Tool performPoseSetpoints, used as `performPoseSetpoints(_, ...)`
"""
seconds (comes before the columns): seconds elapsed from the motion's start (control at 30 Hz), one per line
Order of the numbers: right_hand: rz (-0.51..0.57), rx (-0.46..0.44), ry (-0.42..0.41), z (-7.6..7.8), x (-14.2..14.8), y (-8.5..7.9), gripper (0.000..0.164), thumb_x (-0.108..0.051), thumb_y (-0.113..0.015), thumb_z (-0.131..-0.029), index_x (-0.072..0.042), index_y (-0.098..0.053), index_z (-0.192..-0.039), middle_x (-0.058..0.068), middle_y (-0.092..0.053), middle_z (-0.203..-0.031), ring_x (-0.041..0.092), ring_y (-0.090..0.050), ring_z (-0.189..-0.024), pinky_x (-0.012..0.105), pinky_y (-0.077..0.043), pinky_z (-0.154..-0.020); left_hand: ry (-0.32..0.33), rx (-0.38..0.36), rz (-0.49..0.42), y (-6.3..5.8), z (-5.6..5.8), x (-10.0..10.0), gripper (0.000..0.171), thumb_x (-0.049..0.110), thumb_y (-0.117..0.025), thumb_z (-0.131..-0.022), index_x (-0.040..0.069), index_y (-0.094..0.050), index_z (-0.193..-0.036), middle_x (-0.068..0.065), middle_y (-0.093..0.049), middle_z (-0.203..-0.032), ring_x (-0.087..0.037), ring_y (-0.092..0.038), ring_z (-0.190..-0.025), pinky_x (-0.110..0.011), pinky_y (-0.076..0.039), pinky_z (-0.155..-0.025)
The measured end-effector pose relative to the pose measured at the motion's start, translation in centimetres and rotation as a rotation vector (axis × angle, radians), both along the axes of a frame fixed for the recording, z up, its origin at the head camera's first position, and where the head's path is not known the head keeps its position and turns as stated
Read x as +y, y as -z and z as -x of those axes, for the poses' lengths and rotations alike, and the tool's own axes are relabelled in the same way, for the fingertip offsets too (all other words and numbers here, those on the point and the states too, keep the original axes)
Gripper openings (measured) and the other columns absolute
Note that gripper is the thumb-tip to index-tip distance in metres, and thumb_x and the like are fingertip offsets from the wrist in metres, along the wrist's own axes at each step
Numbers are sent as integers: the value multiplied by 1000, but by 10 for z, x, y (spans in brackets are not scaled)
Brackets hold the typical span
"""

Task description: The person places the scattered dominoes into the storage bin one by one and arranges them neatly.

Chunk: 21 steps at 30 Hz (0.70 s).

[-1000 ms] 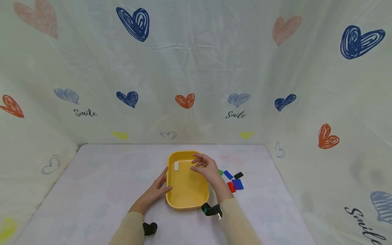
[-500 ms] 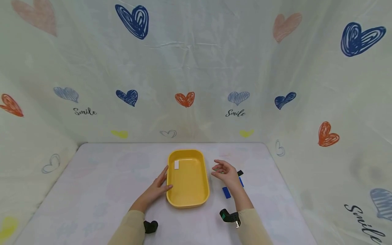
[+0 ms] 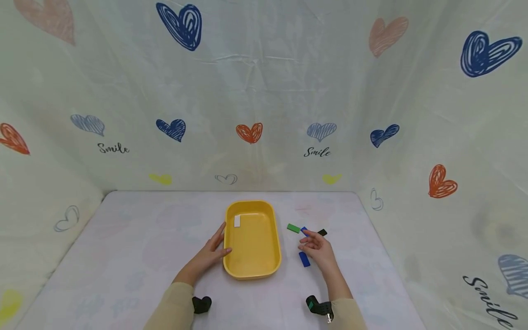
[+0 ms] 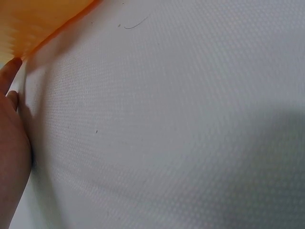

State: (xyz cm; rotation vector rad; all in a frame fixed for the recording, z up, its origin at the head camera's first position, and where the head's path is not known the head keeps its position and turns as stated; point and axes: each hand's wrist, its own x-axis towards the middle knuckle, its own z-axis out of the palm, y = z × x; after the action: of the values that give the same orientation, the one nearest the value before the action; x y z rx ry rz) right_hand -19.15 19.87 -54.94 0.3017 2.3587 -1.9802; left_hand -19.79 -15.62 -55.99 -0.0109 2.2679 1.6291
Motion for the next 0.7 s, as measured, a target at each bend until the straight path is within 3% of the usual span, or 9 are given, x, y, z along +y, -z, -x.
performPoseSetpoints(0.33, -15, -6, 14, -13, 18, 17, 50, 1, -77, -80, -1, -61, -127, 12, -67, -98, 19, -60, -80, 23, -53, -65, -8, 4, -8, 1, 1, 1, 88, 32, -72, -88, 36, -17, -156, -19, -30, -155, -40, -9, -146, -66, -5, -110)
performPoseSetpoints(0.53, -13, -19, -20, -14, 23, 26, 49, -1, -77, -81, -2, -61, -127, 9, -66, -97, 20, -59, -82, 23, -53, -66, -13, 8, -29, 2, 1, 0, 89, 32, -73, -87, 36, -17, -156, -18, -30, -155, -39, -8, -146, -65, -5, -111)
performPoseSetpoints(0.7, -21, -20, -66, -17, 25, 24, 51, 5, -78, -77, 2, -61, -125, 11, -63, -92, 19, -55, -77, 21, -49, -63, -11, 8, -15, 1, 0, 1, 89, 32, -73, -87, 35, -17, -157, -20, -28, -156, -40, -14, -145, -65, -9, -110)
